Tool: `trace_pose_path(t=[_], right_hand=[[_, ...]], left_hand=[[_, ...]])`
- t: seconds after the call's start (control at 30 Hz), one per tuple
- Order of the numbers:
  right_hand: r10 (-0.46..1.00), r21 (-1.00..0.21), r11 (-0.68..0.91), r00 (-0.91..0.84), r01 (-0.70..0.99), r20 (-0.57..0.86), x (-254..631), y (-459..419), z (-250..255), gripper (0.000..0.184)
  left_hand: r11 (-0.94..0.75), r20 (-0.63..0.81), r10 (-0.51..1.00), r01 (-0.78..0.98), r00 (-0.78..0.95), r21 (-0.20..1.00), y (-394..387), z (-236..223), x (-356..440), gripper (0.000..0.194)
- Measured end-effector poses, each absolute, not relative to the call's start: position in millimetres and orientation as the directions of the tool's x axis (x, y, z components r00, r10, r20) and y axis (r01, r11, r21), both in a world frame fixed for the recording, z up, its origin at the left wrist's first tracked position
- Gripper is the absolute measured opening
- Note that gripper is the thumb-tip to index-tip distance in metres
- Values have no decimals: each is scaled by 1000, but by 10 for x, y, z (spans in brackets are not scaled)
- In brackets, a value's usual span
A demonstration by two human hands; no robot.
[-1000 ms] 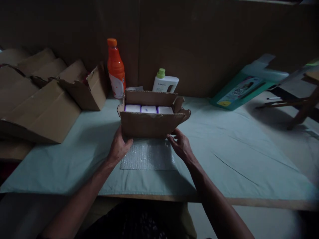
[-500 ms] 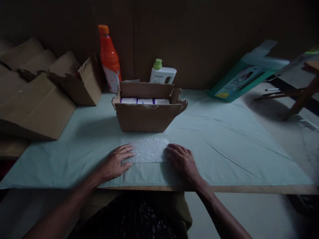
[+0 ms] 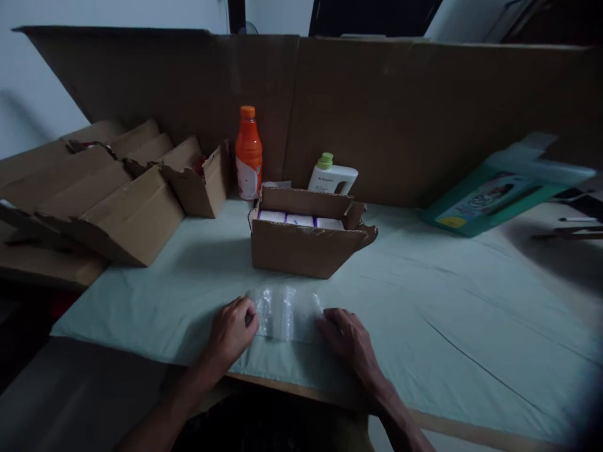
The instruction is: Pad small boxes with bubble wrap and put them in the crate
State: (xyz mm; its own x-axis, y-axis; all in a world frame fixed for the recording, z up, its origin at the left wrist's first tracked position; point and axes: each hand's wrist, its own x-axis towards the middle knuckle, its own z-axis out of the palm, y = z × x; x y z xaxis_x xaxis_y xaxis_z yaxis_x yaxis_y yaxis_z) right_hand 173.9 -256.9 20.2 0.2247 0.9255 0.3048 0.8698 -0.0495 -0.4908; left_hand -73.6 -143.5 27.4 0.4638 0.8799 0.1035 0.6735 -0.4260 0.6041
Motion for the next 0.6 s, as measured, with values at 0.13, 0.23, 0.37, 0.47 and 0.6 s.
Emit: trace_pose_path(t=[0.13, 0.23, 0.37, 0.47, 0.6], right_hand=[[919, -631, -63, 291, 773, 265, 1749, -2732, 630, 43], [903, -612, 52, 225, 789, 366, 1845, -2702, 1102, 46], [735, -542, 147, 276, 827, 620, 2092, -2348, 1726, 28], [684, -480, 130, 272, 868, 676, 2318, -1881, 2046, 28], [930, -359, 5, 128, 933, 345, 2578, -1264, 2223, 23]], left_hand=[[-218, 53, 901, 344, 431, 913, -1470, 412, -957, 12], [-365, 282, 880, 163, 382, 917, -1406, 814, -1027, 28], [-813, 756, 578, 146, 308, 563, -1114, 1525, -852, 25], [-903, 863, 417, 236, 284, 359, -697, 1912, -586, 24], [-815, 419, 576, 454, 702, 359, -52, 2195, -229, 24]])
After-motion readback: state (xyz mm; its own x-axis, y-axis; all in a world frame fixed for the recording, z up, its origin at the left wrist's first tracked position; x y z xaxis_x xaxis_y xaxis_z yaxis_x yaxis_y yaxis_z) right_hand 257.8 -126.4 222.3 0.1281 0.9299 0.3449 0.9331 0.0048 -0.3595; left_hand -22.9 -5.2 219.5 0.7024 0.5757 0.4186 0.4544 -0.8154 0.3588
